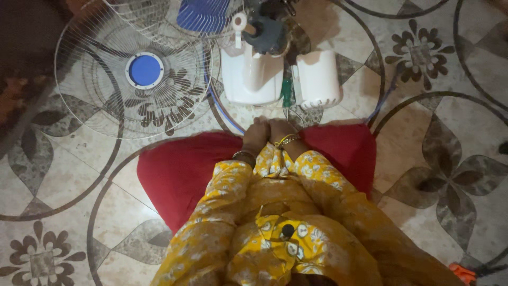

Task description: The person removes the rear motor housing of a standing electric fan, manipulates the internal wiring and components, then reattaches the housing and secures it with a screwdriver.

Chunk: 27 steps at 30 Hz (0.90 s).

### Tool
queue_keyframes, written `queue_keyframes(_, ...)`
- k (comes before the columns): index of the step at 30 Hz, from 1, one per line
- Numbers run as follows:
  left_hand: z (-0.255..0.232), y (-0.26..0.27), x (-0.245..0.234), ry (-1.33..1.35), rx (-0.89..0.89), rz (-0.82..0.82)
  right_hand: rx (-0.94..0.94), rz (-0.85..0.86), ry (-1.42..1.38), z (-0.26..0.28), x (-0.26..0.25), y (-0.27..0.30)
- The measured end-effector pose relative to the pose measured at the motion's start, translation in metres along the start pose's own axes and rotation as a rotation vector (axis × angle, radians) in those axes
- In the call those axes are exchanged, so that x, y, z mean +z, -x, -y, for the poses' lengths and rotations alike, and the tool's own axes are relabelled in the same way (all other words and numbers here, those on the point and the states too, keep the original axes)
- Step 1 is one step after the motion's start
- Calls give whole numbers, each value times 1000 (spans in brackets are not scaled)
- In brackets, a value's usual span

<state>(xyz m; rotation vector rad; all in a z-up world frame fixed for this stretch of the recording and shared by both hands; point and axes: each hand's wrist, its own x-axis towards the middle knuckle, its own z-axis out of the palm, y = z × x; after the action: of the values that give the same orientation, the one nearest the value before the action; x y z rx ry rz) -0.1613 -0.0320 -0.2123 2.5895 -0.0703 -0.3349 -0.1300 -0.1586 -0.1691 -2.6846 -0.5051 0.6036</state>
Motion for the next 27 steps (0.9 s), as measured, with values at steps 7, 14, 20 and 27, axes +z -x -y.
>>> queue_keyframes(7,9,0,-3,15,133,-96,-228,-117,-180,-1,14,-11)
queue_keyframes(14,4,5,-48,367,18,-264,-412,-359,-453,10,-5,7)
queue_keyframes(20,12,-22,-65,1318,-163,-452,-447,-590,-766,45,-39,10)
queue_keyframes(27,-21,-40,-112,1647,-188,-519,-454,-699,-878,45,-73,-22)
